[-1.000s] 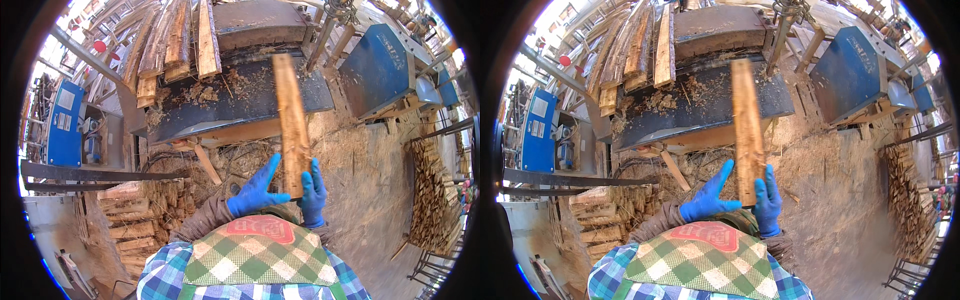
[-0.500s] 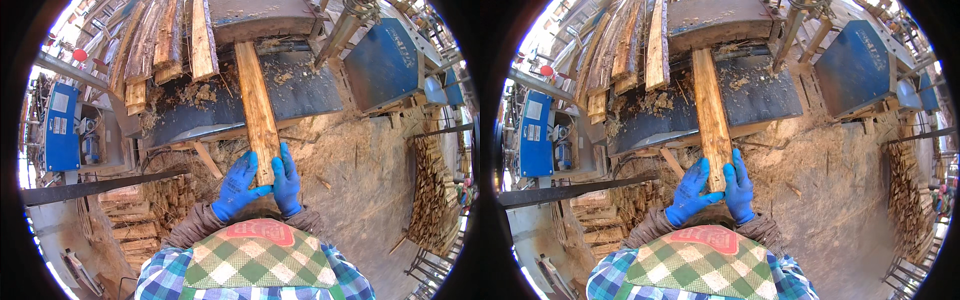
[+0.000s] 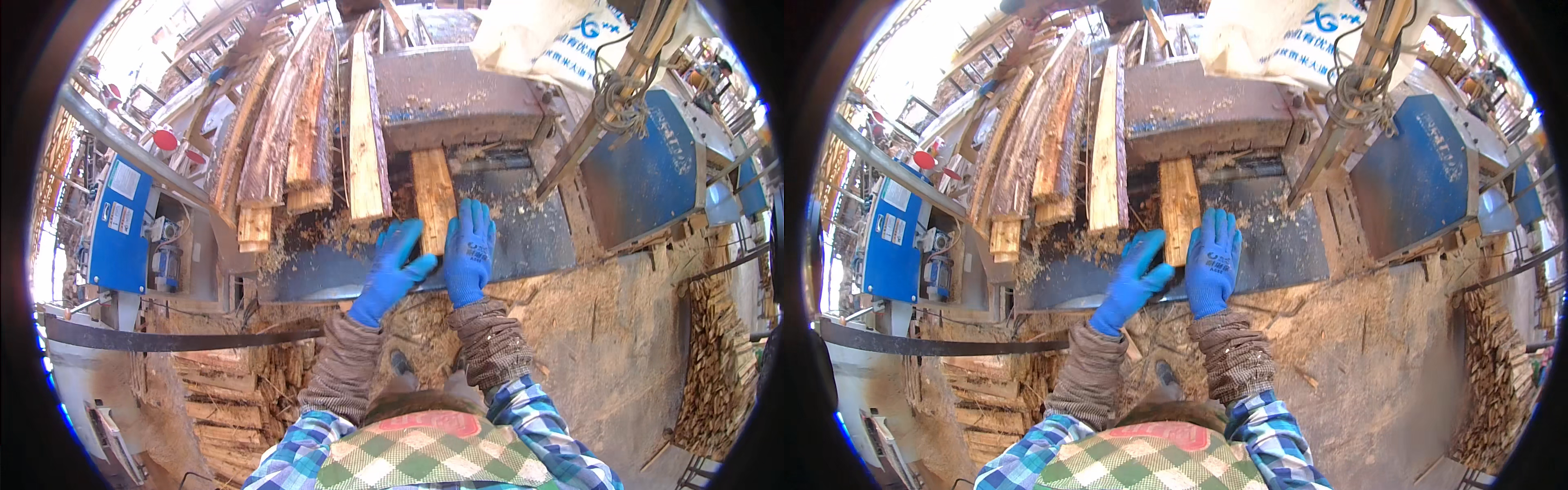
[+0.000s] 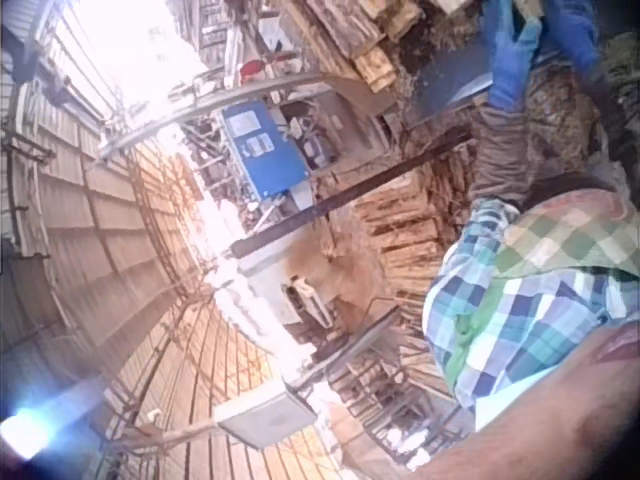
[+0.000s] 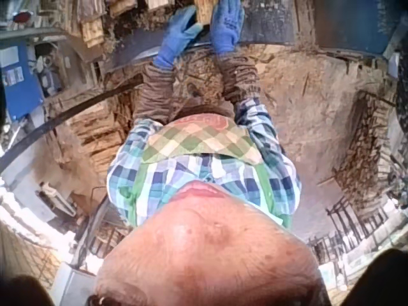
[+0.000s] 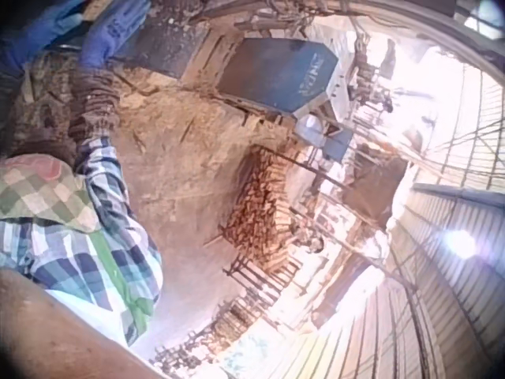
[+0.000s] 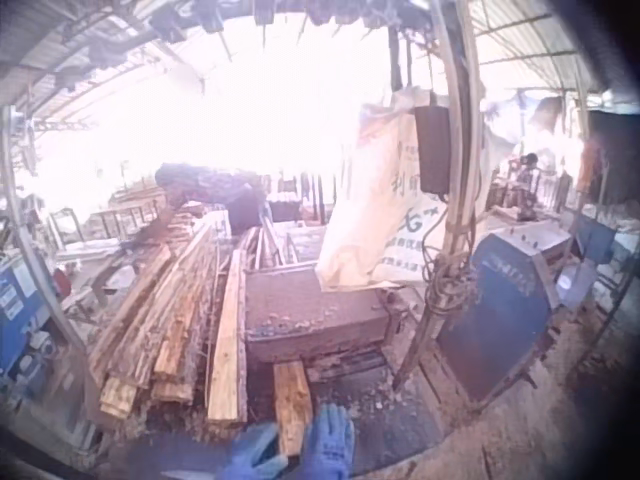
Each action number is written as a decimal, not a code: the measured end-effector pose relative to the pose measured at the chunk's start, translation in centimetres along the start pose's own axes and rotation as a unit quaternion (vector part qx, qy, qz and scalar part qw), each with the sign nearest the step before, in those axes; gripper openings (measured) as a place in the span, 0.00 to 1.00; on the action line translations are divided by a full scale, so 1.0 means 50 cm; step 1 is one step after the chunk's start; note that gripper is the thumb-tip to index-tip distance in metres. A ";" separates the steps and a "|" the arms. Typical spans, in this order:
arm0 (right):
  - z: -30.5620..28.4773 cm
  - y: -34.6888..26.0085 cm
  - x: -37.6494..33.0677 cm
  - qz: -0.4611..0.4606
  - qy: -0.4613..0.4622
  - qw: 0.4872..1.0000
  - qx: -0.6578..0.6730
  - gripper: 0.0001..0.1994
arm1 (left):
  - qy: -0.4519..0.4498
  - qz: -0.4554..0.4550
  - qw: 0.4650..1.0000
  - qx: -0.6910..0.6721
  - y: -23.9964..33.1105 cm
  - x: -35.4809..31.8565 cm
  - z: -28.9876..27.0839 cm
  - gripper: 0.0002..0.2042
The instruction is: The person repeatedly picks up wooden planks from a pile, places them onto a machine table, and then removes them after processing. The person stacks the processed planks in a separate pile. The task is performed continuously throughout the clip.
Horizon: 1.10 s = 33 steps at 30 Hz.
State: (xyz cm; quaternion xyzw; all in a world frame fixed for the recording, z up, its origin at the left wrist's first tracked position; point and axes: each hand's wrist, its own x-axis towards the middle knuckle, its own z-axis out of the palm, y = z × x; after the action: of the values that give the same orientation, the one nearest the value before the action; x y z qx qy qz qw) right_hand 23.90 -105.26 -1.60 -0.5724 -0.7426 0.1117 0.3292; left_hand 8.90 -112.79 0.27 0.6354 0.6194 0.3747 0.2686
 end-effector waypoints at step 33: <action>-0.378 0.135 -0.376 0.168 -0.109 0.920 0.337 0.25 | 0.044 -0.130 0.954 -0.265 0.103 -0.191 0.042 0.23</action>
State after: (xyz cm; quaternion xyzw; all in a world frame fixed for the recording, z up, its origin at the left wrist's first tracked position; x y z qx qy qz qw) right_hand 43.23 -124.45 2.29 -0.5281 -0.5850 0.4712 0.3961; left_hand 14.06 -122.42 1.83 0.4386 0.5861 0.5147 0.4463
